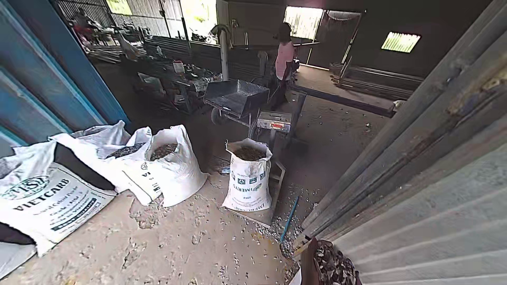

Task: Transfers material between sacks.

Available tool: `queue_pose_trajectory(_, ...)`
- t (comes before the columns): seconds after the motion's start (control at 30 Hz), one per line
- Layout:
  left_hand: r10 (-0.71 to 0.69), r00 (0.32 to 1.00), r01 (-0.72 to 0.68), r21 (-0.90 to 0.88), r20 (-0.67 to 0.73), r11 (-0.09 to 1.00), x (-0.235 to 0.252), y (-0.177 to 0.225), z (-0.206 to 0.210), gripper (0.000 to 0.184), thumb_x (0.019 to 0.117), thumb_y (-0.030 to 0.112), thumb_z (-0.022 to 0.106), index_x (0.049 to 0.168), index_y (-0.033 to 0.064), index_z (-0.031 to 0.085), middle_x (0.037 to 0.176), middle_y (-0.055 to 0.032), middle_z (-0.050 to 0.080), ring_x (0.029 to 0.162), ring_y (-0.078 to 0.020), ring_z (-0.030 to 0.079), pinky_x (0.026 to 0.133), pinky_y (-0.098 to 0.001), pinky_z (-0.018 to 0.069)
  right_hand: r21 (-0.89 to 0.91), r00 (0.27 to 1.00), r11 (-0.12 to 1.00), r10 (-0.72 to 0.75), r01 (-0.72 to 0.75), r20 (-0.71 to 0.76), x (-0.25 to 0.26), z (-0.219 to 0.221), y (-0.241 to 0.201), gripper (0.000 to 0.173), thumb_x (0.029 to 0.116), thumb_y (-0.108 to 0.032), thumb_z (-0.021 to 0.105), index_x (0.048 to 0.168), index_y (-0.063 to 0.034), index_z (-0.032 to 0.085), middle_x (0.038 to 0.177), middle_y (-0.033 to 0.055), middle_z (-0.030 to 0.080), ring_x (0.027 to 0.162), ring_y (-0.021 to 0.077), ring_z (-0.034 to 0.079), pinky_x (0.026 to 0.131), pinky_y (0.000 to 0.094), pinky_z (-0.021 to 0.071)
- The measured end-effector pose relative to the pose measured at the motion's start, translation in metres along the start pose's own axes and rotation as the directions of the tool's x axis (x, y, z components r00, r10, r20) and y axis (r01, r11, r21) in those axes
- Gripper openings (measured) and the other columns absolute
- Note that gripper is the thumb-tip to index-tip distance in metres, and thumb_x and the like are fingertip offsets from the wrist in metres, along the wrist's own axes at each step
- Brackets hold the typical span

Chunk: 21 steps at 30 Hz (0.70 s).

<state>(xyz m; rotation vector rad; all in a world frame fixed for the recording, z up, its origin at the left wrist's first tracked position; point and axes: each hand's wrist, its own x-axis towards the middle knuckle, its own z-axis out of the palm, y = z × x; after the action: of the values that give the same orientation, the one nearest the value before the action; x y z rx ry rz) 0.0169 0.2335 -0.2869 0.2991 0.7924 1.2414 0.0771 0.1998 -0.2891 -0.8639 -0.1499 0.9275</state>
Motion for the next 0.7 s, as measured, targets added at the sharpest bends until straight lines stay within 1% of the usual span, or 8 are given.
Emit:
queue_pose_trajectory(0.1,0.02,0.998,-0.023,-0.041,-0.065,0.999,0.005,0.071,0.011,0.049,0.1128,0.037,0.029,0.118,0.0037,0.065,0.099,-0.0088,0.071,0.089,-0.0155,0.069,0.082,-0.0348,0.0573,0.018,0.993,0.999,0.043,-0.046,0.108,-0.01,0.067,0.005,0.04,0.1115,-0.026,0.024,0.108,-0.0136,0.062,0.086,-0.0063,0.072,0.08,0.0031,0.071,0.071,0.0257,0.0612)
queue_pose_trajectory(0.2,0.079,0.991,-0.081,-0.019,-0.112,0.997,0.019,0.135,0.019,0.052,0.1116,0.042,0.032,0.117,0.004,0.066,0.099,-0.0115,0.071,0.09,-0.0195,0.069,0.082,-0.0396,0.0573,-0.001,0.986,0.996,0.088,-0.089,0.141,-0.012,0.135,0.019,0.038,0.1104,-0.027,0.025,0.108,-0.0135,0.06,0.083,-0.005,0.071,0.076,0.004,0.07,0.065,0.0257,0.0602)
queue_pose_trajectory(0.3,0.178,0.972,-0.173,0.042,-0.153,0.984,0.048,0.189,0.02,0.049,0.1113,0.041,0.035,0.118,0.0048,0.067,0.103,-0.0115,0.07,0.093,-0.0194,0.067,0.084,-0.0401,0.0551,-0.06,0.982,0.991,0.123,-0.116,0.14,-0.008,0.202,0.03,0.033,0.1093,-0.022,0.029,0.111,-0.0082,0.059,0.084,-0.0004,0.067,0.075,0.0063,0.068,0.065,0.0275,0.058)
queue_pose_trajectory(0.37,0.231,0.956,-0.219,0.084,-0.18,0.972,0.073,0.221,0.017,0.047,0.1111,0.04,0.037,0.124,0.0047,0.065,0.112,-0.0122,0.068,0.102,-0.0192,0.065,0.09,-0.0407,0.0529,-0.081,0.981,0.991,0.122,-0.11,0.152,-0.001,0.24,0.046,0.032,0.109,-0.019,0.03,0.111,-0.0068,0.059,0.083,-0.001,0.067,0.073,0.0055,0.067,0.065,0.0262,0.0579)
queue_pose_trajectory(0.43,0.255,0.95,-0.246,0.071,-0.179,0.967,0.104,0.253,0.012,0.047,0.1112,0.04,0.036,0.132,0.0061,0.061,0.124,-0.0125,0.066,0.112,-0.0196,0.063,0.096,-0.0426,0.051,-0.046,0.97,0.991,0.135,-0.129,0.204,0.016,0.275,0.073,0.036,0.1107,-0.023,0.029,0.106,-0.0094,0.061,0.08,-0.0018,0.068,0.07,0.0057,0.069,0.061,0.0259,0.059)
queue_pose_trajectory(0.53,0.284,0.934,-0.287,0.019,-0.217,0.958,0.15,0.307,0.008,0.043,0.1112,0.038,0.036,0.127,0.007,0.061,0.111,-0.0091,0.068,0.098,-0.0153,0.066,0.085,-0.0368,0.0547,0.005,0.943,0.983,0.175,-0.184,0.283,0.047,0.332,0.118,0.04,0.112,-0.025,0.027,0.105,-0.0089,0.063,0.08,-0.0002,0.07,0.071,0.0073,0.07,0.061,0.0272,0.0599)
queue_pose_trajectory(0.63,0.288,0.915,-0.313,-0.048,-0.283,0.948,0.206,0.353,-0.003,0.043,0.1109,0.038,0.036,0.115,0.0065,0.064,0.094,-0.0078,0.069,0.083,-0.0147,0.067,0.074,-0.0344,0.057,-0.002,0.931,0.971,0.231,-0.24,0.282,0.081,0.386,0.167,0.039,0.1112,-0.023,0.028,0.104,-0.0072,0.063,0.079,0.0009,0.069,0.07,0.0083,0.069,0.062,0.0279,0.0599)
queue_pose_trajectory(0.7,0.284,0.913,-0.321,-0.087,-0.294,0.943,0.244,0.375,-0.017,0.043,0.1113,0.038,0.034,0.113,0.0064,0.064,0.091,-0.0078,0.069,0.08,-0.0155,0.068,0.07,-0.0344,0.0575,-0.035,0.929,0.961,0.274,-0.274,0.249,0.099,0.413,0.197,0.037,0.111,-0.022,0.03,0.103,-0.0067,0.062,0.079,0.0015,0.068,0.07,0.0084,0.068,0.062,0.0278,0.0593)
